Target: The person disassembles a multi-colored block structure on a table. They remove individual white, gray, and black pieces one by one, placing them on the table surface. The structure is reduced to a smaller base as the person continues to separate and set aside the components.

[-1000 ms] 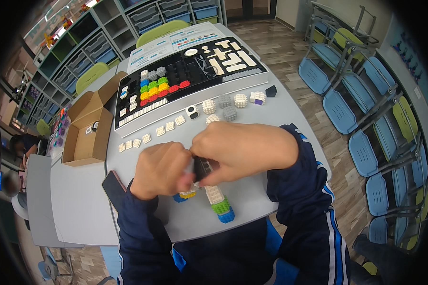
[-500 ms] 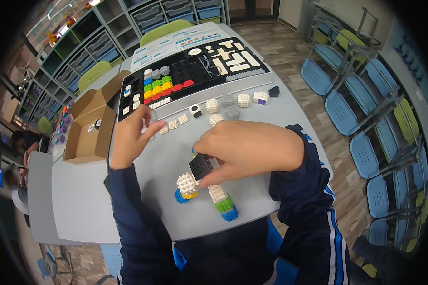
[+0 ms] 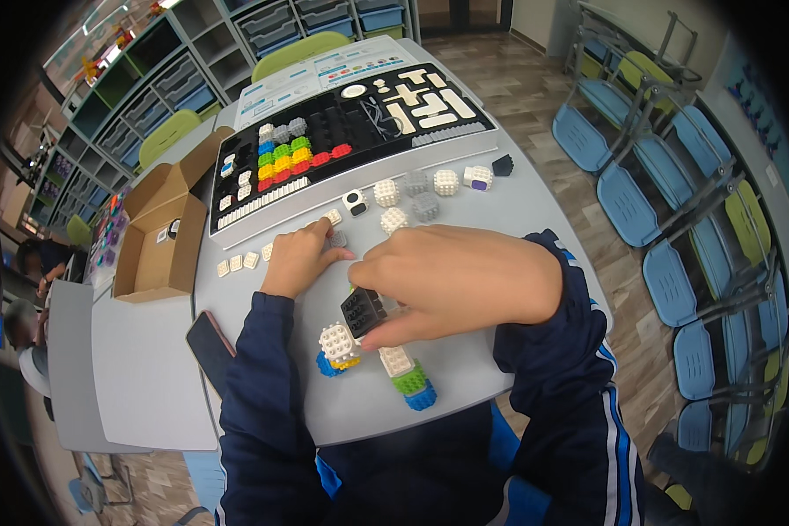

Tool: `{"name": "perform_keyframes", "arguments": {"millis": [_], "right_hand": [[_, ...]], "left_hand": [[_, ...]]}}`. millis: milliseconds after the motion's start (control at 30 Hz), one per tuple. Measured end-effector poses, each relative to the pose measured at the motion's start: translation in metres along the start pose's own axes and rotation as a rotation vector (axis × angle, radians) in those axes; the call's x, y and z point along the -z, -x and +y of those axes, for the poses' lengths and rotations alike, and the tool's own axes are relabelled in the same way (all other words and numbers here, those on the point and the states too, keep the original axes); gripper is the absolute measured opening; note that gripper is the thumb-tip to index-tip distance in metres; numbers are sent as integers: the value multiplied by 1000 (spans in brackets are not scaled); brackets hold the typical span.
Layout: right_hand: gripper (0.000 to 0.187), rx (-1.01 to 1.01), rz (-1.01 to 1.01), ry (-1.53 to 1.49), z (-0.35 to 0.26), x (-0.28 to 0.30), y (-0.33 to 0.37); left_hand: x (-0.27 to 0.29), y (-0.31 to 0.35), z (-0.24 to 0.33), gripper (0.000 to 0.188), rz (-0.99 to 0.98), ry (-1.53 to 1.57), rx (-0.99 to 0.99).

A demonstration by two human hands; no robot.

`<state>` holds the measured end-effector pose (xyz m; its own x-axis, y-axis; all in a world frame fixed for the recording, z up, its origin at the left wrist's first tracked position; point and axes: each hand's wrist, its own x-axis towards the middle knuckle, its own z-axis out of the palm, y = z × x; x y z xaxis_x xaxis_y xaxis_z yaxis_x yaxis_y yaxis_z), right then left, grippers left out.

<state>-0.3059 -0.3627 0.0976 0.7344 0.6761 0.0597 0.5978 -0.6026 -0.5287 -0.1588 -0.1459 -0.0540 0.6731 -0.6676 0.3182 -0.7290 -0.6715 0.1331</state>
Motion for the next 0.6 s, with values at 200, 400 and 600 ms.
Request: {"name": "perform_keyframes", "arguments": {"millis": [200,400,600], "right_hand": [[40,-42,-33,1,-3,3,-1],[49,-36,-131,25,9,2,-6],[48,-71,-212,-54,17,-1,-13]], "left_hand": [[4,0,1,50,-18,33,46],[46,-2,25,49,20,270,147],[124,18,88,42,184,455,-262]]}}
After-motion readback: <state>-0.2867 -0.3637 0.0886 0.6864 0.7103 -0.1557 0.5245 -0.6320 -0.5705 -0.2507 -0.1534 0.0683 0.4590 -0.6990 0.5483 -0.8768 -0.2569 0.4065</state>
